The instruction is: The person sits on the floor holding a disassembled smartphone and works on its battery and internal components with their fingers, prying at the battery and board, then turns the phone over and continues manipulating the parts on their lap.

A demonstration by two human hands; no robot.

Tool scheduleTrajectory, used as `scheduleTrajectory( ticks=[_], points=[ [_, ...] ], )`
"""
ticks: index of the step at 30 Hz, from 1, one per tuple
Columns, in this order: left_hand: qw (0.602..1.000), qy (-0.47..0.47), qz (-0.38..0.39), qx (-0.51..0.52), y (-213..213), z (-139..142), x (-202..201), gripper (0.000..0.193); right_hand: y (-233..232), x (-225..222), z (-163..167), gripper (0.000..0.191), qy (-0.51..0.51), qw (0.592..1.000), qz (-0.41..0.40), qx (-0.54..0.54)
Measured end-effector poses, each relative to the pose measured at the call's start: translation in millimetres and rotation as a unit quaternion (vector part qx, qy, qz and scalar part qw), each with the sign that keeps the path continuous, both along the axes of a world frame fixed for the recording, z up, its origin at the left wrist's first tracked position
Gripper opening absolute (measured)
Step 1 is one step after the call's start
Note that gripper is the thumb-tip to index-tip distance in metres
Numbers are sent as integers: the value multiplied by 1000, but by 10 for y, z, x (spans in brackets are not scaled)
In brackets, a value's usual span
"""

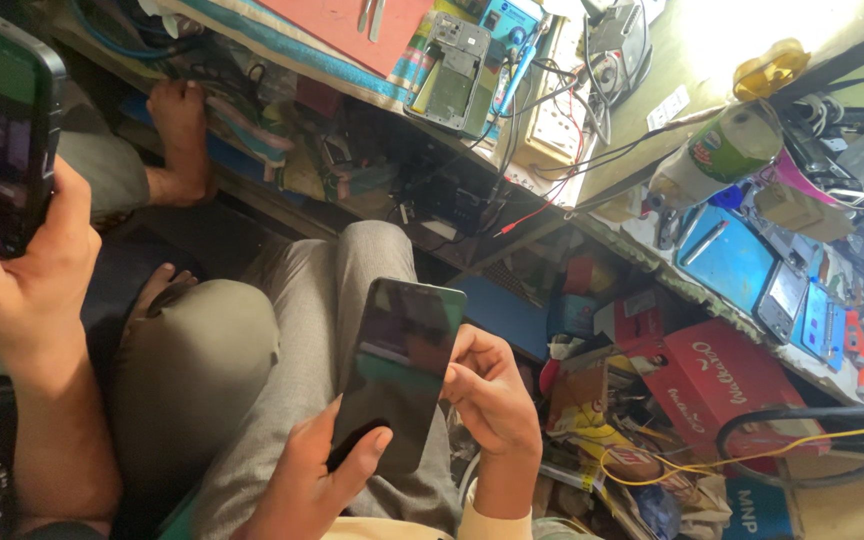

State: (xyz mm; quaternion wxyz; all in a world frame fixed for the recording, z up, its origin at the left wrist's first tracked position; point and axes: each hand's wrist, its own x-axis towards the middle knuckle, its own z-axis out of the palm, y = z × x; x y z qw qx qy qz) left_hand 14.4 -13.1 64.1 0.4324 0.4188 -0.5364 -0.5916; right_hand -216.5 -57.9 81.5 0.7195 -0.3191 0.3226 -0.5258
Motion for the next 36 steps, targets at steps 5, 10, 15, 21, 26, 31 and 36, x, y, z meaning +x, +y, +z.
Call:
scheduleTrajectory(
  ticks=[5, 10, 15, 21, 26, 31, 36],
  points=[
    [1000, -12, -7, 20, -12, -20, 21, 31, -18, 30, -25, 16, 6, 1000, 2, -4],
    [988, 65, -18, 139, -1, -18, 10, 30, -29, 68, -25, 15, -20, 1000, -1, -8],
    [971, 135, 4, 199, -3, 7, 24, 33, -39, 112, -14, 15, 7, 1000, -2, 6],
    [974, 136, -27, 178, -17, 23, 66, 29, -49, 107, -1, 15, -16, 1000, 6, 11],
    [981, 106, -34, 161, -16, 19, 79, 30, -32, 88, 5, 14, 0, 1000, 5, 2],
    [965, 149, -27, 215, 2, -7, 88, 32, -45, 118, -8, 15, 15, 1000, 5, -2],
    [963, 154, -7, 221, 11, -45, 87, 32, -67, 164, -20, 14, 24, 1000, 3, -8]
  ],
)
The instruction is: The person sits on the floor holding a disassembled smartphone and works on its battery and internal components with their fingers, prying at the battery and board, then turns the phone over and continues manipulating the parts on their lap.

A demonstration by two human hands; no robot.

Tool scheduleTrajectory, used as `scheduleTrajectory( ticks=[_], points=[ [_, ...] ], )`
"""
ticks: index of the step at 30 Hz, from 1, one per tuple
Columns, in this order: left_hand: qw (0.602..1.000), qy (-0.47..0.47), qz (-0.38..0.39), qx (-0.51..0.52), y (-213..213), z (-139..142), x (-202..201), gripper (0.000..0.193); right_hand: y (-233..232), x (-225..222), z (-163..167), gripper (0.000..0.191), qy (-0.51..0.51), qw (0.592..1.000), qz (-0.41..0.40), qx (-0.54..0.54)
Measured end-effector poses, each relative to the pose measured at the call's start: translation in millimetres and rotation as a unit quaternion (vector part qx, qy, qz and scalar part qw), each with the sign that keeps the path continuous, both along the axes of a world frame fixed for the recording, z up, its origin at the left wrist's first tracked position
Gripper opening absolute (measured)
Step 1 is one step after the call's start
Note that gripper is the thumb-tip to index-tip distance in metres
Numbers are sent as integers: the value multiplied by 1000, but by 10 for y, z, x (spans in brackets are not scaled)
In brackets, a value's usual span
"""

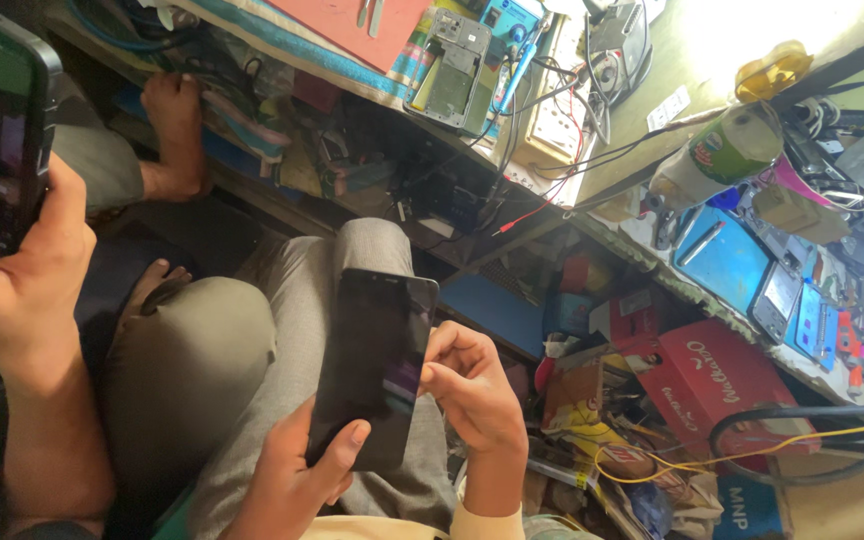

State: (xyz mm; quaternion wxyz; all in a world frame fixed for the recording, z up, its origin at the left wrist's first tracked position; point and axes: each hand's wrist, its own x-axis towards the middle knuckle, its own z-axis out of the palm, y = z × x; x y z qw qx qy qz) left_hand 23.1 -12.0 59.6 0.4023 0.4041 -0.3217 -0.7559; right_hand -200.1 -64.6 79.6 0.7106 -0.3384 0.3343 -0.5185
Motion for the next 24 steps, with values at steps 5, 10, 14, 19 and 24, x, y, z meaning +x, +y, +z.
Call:
scheduleTrajectory(
  ticks=[5, 10, 14, 19, 24],
  points=[
    [999, -35, -3, -30, -4, 36, 29, 34, 0, 13, 14, 12, -13, 1000, 5, 7],
    [994, -82, -23, -69, -39, 115, 58, 38, 13, 3, 27, 12, -24, 1000, 2, 2],
    [996, -77, -28, -46, -46, 154, 59, 43, 16, -6, 30, 12, -37, 999, 16, -8],
    [997, -61, -28, -42, -33, 134, 61, 39, 12, -6, 18, 12, -36, 999, 14, -2],
    [993, -79, -28, -82, -30, 77, 69, 36, 10, -9, -5, 10, -36, 999, 12, -8]
  ],
)
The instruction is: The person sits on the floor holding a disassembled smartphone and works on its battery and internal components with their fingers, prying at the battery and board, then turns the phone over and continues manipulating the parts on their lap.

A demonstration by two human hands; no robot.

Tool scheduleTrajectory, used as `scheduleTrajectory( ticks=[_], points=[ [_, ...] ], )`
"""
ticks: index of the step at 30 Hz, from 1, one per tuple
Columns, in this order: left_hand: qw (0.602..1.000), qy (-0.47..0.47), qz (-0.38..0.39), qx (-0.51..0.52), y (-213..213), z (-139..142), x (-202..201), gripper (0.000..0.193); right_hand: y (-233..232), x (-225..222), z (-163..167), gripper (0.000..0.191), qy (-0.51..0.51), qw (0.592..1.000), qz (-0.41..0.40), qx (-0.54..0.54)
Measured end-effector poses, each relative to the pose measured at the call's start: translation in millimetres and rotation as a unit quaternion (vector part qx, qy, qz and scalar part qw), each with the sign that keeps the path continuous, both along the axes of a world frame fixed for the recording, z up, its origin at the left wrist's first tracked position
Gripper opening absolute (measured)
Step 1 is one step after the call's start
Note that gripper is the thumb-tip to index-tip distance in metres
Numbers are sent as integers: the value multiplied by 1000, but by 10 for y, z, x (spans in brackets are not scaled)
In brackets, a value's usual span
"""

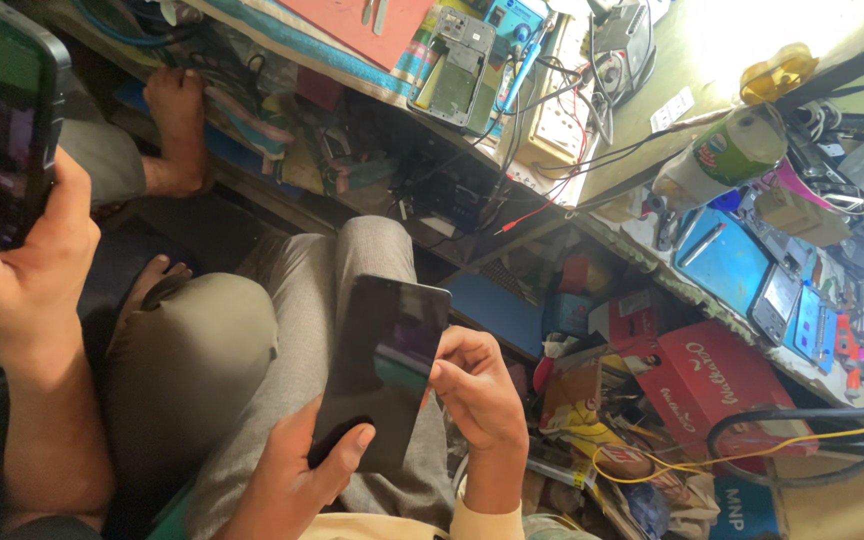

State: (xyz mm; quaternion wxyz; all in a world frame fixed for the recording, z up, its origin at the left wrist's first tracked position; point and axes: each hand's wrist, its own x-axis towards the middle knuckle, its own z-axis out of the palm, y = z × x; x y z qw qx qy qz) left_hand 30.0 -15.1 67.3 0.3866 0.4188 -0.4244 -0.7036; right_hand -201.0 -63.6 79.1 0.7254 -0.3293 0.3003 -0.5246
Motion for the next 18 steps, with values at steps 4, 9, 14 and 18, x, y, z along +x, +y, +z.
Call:
scheduleTrajectory(
  ticks=[4, 9, 14, 18],
  points=[
    [998, -66, -4, -16, -6, -27, 13, 32, 0, -11, -6, 10, -10, 1000, 6, -4],
    [991, -101, 8, -87, -23, -20, 40, 33, -15, 11, -26, 12, -13, 1000, 12, 2],
    [989, -88, 25, -113, -32, 11, 60, 33, -15, 100, -67, 13, -14, 1000, 2, 19],
    [992, -90, 29, -87, -30, 24, 63, 31, -20, 113, -51, 13, -12, 1000, 4, 14]
  ],
)
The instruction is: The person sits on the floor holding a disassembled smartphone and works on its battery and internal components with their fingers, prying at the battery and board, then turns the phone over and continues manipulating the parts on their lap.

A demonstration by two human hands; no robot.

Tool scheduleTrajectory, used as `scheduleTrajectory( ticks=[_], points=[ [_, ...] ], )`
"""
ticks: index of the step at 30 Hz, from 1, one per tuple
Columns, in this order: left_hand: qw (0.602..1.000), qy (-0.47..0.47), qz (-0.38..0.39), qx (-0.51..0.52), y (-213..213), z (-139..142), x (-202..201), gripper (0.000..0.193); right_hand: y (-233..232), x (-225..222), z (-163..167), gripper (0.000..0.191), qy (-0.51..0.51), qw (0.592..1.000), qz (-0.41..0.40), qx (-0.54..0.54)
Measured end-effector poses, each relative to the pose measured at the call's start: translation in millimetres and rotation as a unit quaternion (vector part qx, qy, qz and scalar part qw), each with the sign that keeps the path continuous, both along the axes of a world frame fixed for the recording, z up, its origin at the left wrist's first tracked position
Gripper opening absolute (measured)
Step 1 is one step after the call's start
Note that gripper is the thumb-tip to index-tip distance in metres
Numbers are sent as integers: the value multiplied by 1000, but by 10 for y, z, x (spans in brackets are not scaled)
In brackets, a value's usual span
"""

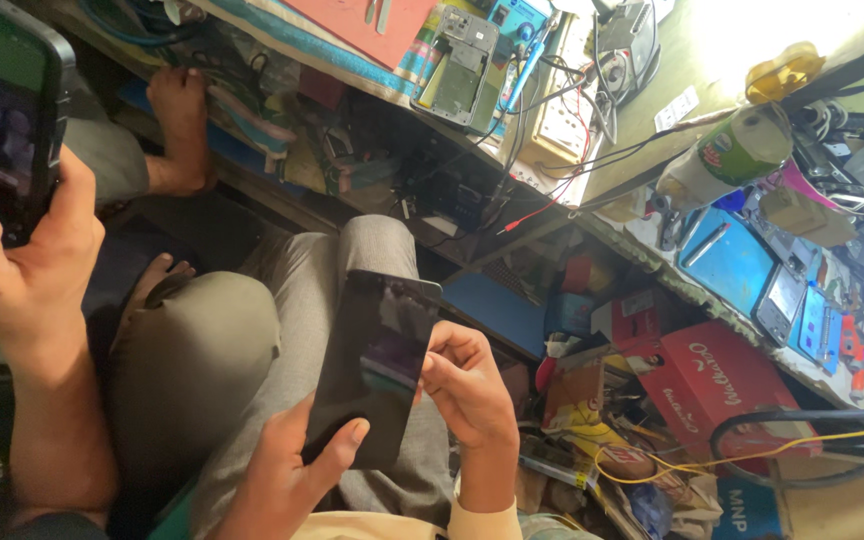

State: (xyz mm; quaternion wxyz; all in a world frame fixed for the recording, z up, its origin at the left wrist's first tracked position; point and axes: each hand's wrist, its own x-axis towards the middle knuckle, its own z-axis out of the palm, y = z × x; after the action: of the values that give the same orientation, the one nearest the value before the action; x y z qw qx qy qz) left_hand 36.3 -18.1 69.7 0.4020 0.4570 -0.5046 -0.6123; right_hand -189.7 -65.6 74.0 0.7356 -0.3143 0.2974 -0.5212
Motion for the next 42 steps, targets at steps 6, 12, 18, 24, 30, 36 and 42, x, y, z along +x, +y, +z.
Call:
scheduleTrajectory(
  ticks=[6, 12, 18, 24, 30, 36, 42],
  points=[
    [1000, 0, 8, -9, -19, 18, -12, 31, -14, -12, 1, 13, 12, 1000, 2, 5],
    [999, -11, -13, -29, -46, 48, 21, 34, -30, -72, -49, 11, 15, 1000, 11, 8],
    [998, -9, -32, -49, -62, 35, 57, 33, -36, -82, -68, 10, 15, 1000, 16, 17],
    [999, -24, -33, -34, -53, 3, 49, 33, -35, -67, -49, 9, 17, 999, 11, 31],
    [997, -10, -29, -69, -44, -24, 36, 34, -32, -50, -33, 10, 22, 999, 3, 30],
    [999, -6, -47, -25, -27, -60, 28, 31, -37, -24, -36, 14, 14, 999, 1, 29],
    [999, 22, -27, -21, -21, -57, -11, 32, -35, -7, -13, 14, 32, 999, -12, 32]
  ],
)
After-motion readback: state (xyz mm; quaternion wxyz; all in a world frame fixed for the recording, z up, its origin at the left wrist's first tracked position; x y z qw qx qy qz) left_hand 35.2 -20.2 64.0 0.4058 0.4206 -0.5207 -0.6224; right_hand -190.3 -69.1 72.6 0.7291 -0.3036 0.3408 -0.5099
